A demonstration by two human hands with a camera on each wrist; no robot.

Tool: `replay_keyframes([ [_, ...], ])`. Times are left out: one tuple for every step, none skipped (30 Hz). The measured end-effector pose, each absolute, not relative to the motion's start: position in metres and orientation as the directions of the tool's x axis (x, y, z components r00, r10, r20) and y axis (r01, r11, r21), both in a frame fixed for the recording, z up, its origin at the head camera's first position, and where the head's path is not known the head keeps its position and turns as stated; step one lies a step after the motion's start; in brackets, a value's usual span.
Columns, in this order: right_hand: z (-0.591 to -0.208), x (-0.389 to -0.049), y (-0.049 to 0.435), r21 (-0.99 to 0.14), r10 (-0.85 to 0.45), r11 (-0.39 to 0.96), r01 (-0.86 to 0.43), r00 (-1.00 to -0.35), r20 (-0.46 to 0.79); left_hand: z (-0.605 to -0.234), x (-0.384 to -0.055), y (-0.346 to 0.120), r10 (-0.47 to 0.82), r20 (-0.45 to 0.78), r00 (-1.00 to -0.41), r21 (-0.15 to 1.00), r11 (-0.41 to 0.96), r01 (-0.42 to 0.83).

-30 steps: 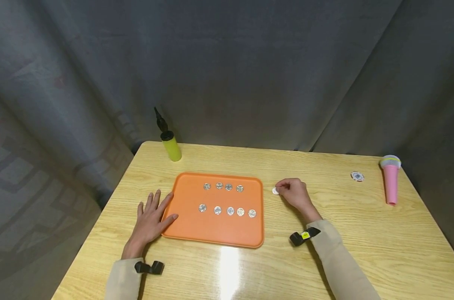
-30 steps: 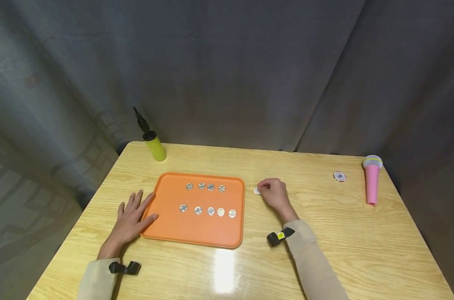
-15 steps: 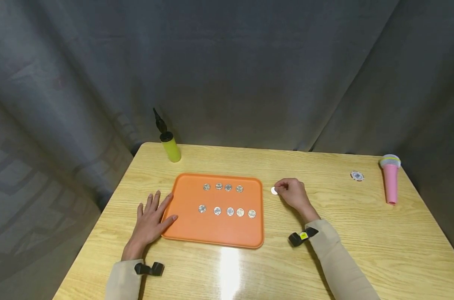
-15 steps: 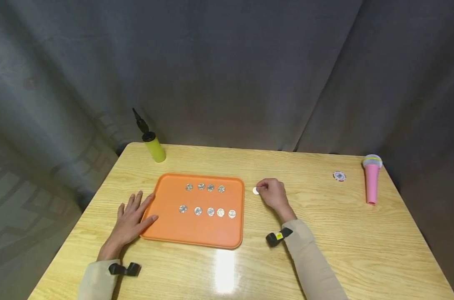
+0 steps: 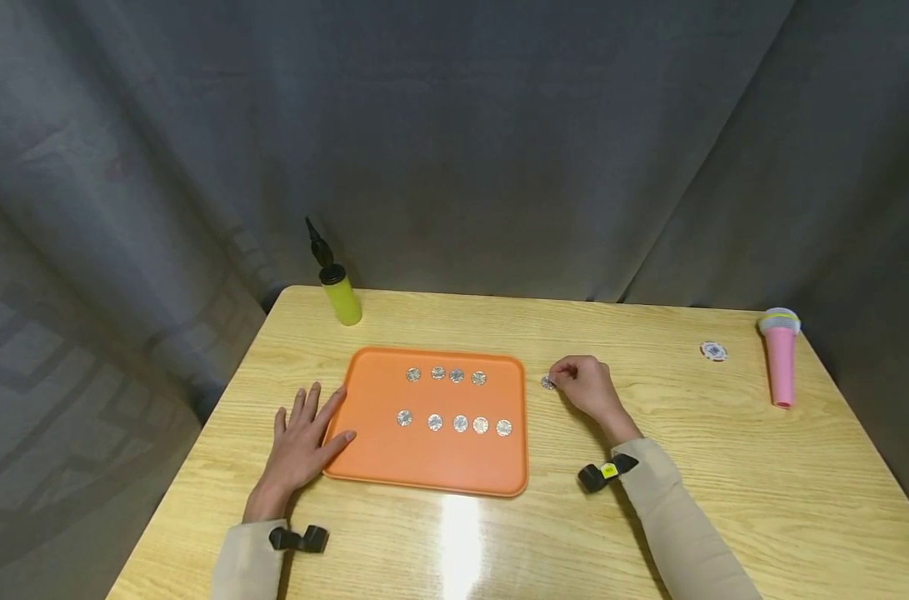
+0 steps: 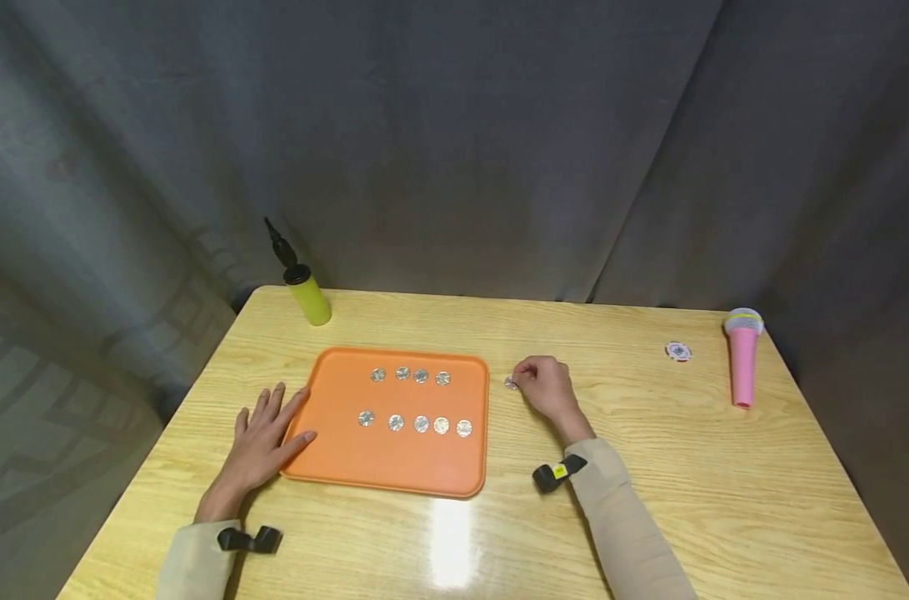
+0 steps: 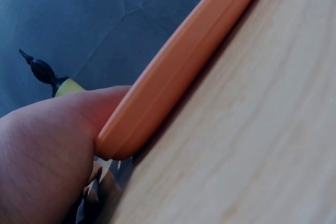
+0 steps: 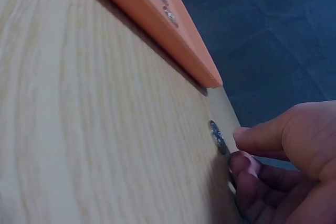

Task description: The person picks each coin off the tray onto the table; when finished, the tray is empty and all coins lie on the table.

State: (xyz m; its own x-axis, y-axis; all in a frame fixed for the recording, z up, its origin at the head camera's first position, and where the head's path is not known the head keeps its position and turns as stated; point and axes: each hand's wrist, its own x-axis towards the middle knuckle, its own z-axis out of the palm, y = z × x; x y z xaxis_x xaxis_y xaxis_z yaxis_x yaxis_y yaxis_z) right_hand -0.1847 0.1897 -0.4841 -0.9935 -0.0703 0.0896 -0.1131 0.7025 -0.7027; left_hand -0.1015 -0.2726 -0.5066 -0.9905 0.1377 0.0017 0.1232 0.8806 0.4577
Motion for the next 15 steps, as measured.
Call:
replay_keyframes([
  [-0.484, -0.185, 0.19, -0.703, -0.069, 0.703, -0.113, -0.993, 0.091, -0.506, -0.102, -0.273, 0.138, 0.002, -0.99, 0.458, 0.881, 0.124],
  [-0.483, -0.185, 0.191, -0.704, -0.068, 0.702, -0.113, -0.993, 0.092, -0.506, -0.102, -0.273, 0.139, 0.003, -0.99, 0.457, 0.881, 0.125],
  [-0.482, -0.185, 0.192, -0.705, -0.065, 0.701, -0.112, -0.994, 0.093, -0.506, -0.102, -0.272, 0.14, 0.004, -0.99, 0.457, 0.881, 0.126],
  [-0.482, -0.186, 0.192, -0.707, -0.064, 0.699, -0.112, -0.993, 0.095, -0.506, -0.102, -0.273, 0.14, 0.005, -0.99, 0.457, 0.881, 0.127],
  [-0.481, -0.186, 0.192, -0.708, -0.064, 0.696, -0.115, -0.993, 0.098, -0.506, -0.102, -0.273, 0.142, 0.006, -0.99, 0.457, 0.88, 0.129],
  [-0.479, -0.186, 0.192, -0.71, -0.059, 0.695, -0.112, -0.993, 0.099, -0.506, -0.102, -0.273, 0.143, 0.006, -0.99, 0.457, 0.88, 0.13],
  [-0.477, -0.186, 0.192, -0.714, -0.056, 0.692, -0.11, -0.994, 0.099, -0.507, -0.102, -0.273, 0.144, 0.008, -0.99, 0.454, 0.881, 0.132],
  [-0.475, -0.186, 0.191, -0.717, -0.054, 0.688, -0.108, -0.994, 0.098, -0.507, -0.102, -0.273, 0.145, 0.009, -0.989, 0.452, 0.882, 0.133],
  [-0.473, -0.186, 0.19, -0.725, -0.055, 0.681, -0.105, -0.994, 0.093, -0.507, -0.102, -0.273, 0.146, 0.009, -0.989, 0.451, 0.882, 0.134],
  [-0.47, -0.186, 0.189, -0.731, -0.058, 0.673, -0.107, -0.994, 0.093, -0.507, -0.101, -0.273, 0.146, 0.011, -0.989, 0.45, 0.883, 0.135],
  [-0.468, -0.187, 0.187, -0.739, -0.059, 0.665, -0.105, -0.994, 0.088, -0.508, -0.101, -0.273, 0.146, 0.012, -0.989, 0.449, 0.883, 0.135],
  [-0.465, -0.187, 0.185, -0.752, -0.061, 0.651, -0.099, -0.995, 0.078, -0.508, -0.102, -0.273, 0.145, 0.014, -0.989, 0.447, 0.884, 0.136],
  [-0.463, -0.187, 0.183, -0.763, -0.065, 0.639, -0.097, -0.995, 0.072, -0.507, -0.101, -0.273, 0.145, 0.016, -0.989, 0.446, 0.884, 0.137],
  [-0.461, -0.187, 0.18, -0.772, -0.07, 0.628, -0.096, -0.995, 0.067, -0.507, -0.101, -0.273, 0.145, 0.017, -0.989, 0.445, 0.885, 0.137],
  [-0.46, -0.187, 0.177, -0.785, -0.075, 0.613, -0.095, -0.995, 0.061, -0.507, -0.101, -0.273, 0.145, 0.018, -0.989, 0.445, 0.885, 0.137],
])
